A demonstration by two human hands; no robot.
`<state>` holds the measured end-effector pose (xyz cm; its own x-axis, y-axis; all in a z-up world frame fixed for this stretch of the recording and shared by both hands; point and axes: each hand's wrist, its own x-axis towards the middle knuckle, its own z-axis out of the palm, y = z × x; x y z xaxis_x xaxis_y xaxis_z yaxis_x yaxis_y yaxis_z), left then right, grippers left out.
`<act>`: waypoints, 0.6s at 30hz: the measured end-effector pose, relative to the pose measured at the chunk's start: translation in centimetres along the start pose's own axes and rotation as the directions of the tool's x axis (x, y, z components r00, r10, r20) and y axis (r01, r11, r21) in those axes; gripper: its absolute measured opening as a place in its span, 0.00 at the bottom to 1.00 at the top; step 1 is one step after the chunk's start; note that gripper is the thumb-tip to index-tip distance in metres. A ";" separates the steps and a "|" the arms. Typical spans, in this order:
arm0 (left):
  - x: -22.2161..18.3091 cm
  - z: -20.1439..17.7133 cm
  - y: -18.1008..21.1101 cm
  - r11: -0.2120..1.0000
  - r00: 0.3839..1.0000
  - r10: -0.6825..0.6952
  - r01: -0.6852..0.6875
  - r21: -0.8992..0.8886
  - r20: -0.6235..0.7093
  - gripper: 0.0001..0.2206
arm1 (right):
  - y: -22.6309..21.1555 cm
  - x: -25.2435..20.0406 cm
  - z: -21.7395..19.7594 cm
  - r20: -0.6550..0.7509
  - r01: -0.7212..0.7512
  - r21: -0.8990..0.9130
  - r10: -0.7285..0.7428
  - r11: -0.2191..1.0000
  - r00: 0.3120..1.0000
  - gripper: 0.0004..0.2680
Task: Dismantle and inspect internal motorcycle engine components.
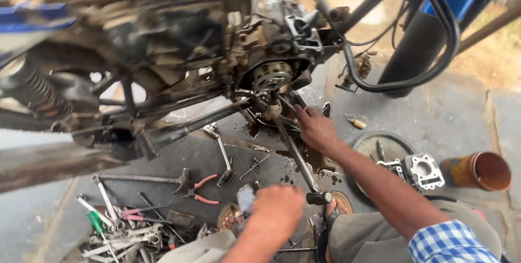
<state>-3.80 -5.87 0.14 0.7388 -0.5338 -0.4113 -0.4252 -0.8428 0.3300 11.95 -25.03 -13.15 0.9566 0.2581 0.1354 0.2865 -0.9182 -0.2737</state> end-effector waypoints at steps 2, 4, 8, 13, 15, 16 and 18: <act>0.0 -0.3 0.5 0.996 0.999 0.047 -0.045 -0.077 0.022 0.08 | -2.3 0.5 0.8 -0.011 -0.056 0.071 0.057 0.996 0.998 0.18; -0.5 -0.8 0.0 0.994 0.997 0.053 -0.057 -0.096 -0.048 0.08 | -4.3 1.3 2.1 -0.049 -0.096 0.124 0.102 0.988 0.994 0.18; -1.1 -1.8 -2.1 0.996 0.988 -0.011 -0.002 -0.089 -0.152 0.09 | -5.5 2.2 7.9 -0.216 -0.162 0.299 0.232 0.941 0.948 0.18; -1.8 -2.4 -4.8 0.997 0.987 -0.056 0.046 -0.067 -0.151 0.10 | -8.9 2.5 6.6 -0.239 -0.254 0.399 0.368 0.881 0.899 0.17; -1.8 -2.0 -5.5 0.998 0.987 -0.032 0.023 -0.056 -0.159 0.09 | -9.6 2.3 6.1 -0.223 -0.305 0.418 0.423 0.856 0.878 0.17; -1.6 -1.8 -5.7 0.998 0.988 -0.028 0.019 -0.059 -0.155 0.09 | -9.2 2.3 6.2 -0.228 -0.307 0.394 0.416 0.866 0.880 0.17; -1.1 -2.1 -5.7 0.998 0.988 -0.010 0.001 -0.055 -0.153 0.09 | -9.0 2.4 5.5 -0.243 -0.315 0.367 0.417 0.876 0.876 0.17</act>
<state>-1.07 -0.33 0.44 0.8143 -0.5086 -0.2798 -0.3945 -0.8384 0.3760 12.01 -14.47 -15.64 0.9444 -0.2293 0.2358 -0.0305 -0.7749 -0.6313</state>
